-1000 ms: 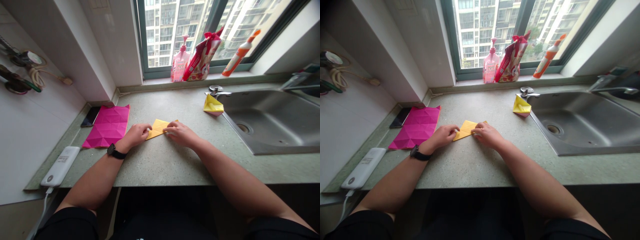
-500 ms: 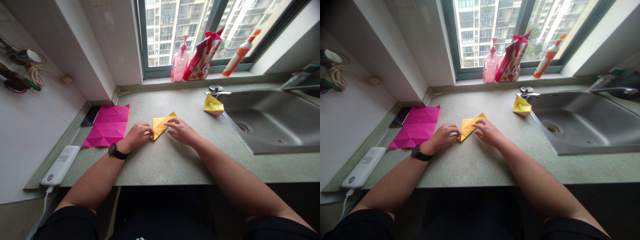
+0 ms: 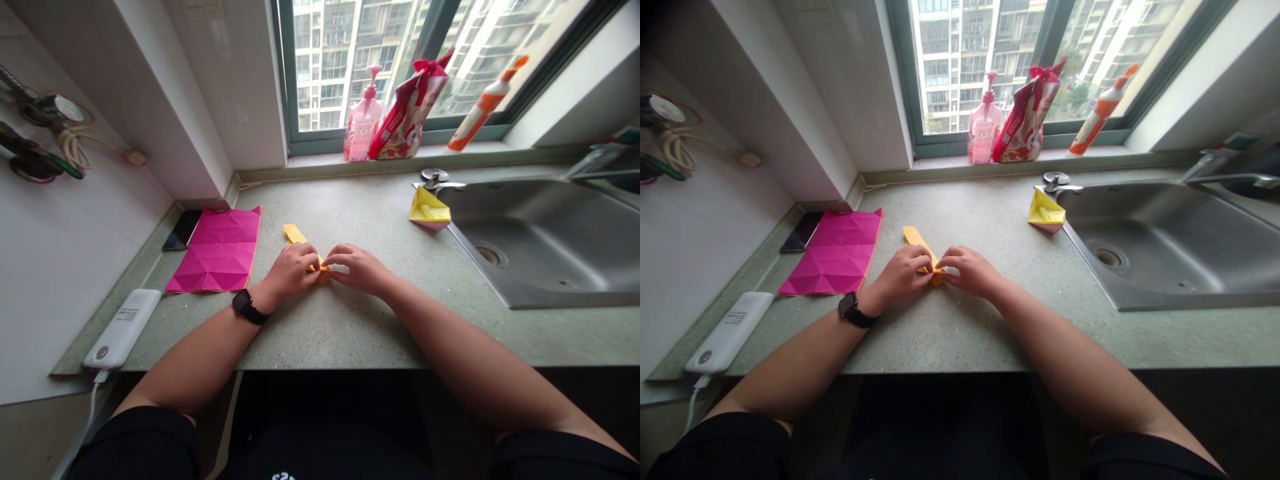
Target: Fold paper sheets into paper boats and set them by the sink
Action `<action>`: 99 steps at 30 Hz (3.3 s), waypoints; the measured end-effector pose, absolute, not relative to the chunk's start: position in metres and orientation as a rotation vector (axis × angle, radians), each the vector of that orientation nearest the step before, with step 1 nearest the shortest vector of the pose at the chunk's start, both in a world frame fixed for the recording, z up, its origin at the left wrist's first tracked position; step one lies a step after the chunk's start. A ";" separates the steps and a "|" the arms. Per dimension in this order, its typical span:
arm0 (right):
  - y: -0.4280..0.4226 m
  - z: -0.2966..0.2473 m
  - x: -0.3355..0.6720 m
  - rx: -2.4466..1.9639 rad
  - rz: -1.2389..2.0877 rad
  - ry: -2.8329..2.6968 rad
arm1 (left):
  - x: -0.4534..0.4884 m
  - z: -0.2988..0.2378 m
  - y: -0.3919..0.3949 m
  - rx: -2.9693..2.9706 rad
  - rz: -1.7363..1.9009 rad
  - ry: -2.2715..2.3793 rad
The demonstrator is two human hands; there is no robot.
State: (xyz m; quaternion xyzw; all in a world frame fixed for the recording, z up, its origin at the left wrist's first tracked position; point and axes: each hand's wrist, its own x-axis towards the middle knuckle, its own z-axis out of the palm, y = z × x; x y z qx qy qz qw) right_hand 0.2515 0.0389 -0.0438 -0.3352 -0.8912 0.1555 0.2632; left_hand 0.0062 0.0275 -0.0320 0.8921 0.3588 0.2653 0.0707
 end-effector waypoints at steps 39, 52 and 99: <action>0.046 -0.035 0.273 -1.100 0.593 -2.517 | -0.004 -0.034 0.022 2.748 0.551 0.953; 0.044 -0.036 0.266 -1.156 0.532 -2.486 | -0.005 -0.032 0.021 2.701 0.556 0.822; 0.063 -0.072 0.269 -1.590 0.500 -2.430 | -0.004 -0.031 0.016 2.721 0.508 0.870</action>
